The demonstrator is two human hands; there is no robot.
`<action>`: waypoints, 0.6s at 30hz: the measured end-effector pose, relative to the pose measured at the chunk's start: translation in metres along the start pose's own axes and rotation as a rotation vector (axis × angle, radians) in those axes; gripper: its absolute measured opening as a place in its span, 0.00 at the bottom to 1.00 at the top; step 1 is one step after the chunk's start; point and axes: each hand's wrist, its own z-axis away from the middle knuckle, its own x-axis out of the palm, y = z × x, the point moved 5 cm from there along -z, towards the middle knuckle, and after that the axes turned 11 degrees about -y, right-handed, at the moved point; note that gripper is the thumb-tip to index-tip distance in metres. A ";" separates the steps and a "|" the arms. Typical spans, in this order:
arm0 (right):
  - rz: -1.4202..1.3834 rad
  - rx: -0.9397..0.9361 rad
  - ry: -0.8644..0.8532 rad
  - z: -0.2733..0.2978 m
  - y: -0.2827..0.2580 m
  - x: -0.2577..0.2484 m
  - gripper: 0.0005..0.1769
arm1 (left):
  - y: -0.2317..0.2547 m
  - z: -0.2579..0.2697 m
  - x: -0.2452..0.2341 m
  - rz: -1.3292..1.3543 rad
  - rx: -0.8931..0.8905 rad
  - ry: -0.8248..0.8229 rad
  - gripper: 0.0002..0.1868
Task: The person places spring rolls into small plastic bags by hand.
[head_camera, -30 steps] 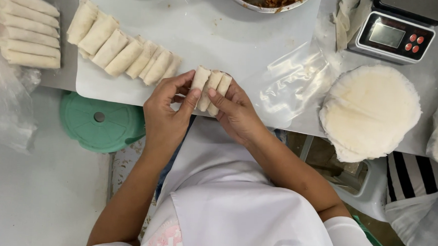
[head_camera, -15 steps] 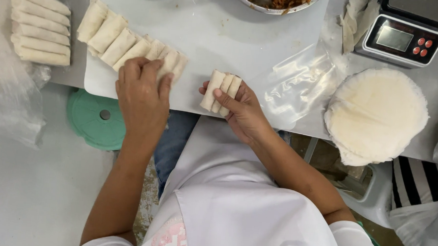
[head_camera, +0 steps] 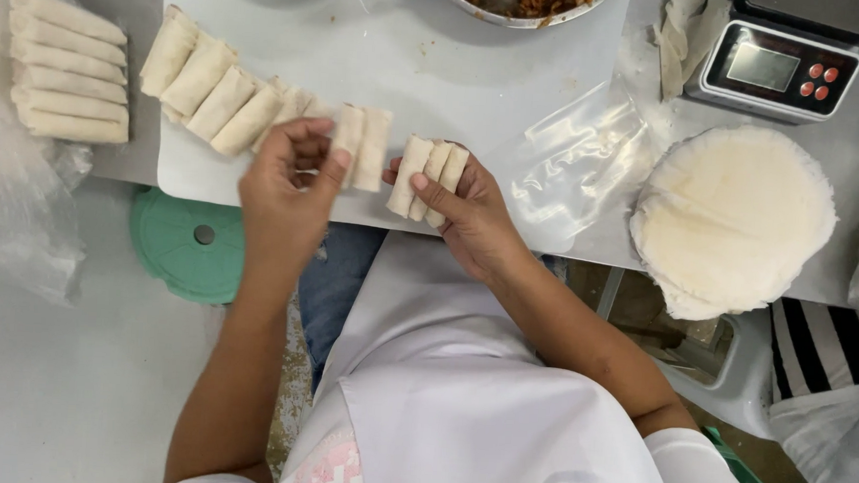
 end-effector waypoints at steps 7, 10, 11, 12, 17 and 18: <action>0.106 -0.069 0.078 0.014 -0.014 -0.012 0.22 | 0.010 0.002 0.030 -0.007 0.029 -0.024 0.11; 0.175 -0.103 0.128 0.026 -0.022 -0.015 0.22 | 0.009 -0.001 0.034 -0.119 0.074 -0.006 0.12; 0.173 -0.101 0.132 0.026 -0.023 -0.013 0.22 | 0.010 0.000 0.035 -0.119 0.071 -0.010 0.12; 0.184 -0.101 0.121 0.027 -0.024 -0.011 0.23 | 0.010 0.000 0.038 -0.075 0.061 -0.040 0.12; 0.301 -0.085 0.135 0.020 -0.014 -0.033 0.24 | -0.006 0.000 0.058 0.346 -0.027 -0.219 0.15; 0.251 -0.067 0.144 0.020 -0.011 -0.037 0.23 | -0.005 0.002 0.060 0.355 -0.036 -0.239 0.15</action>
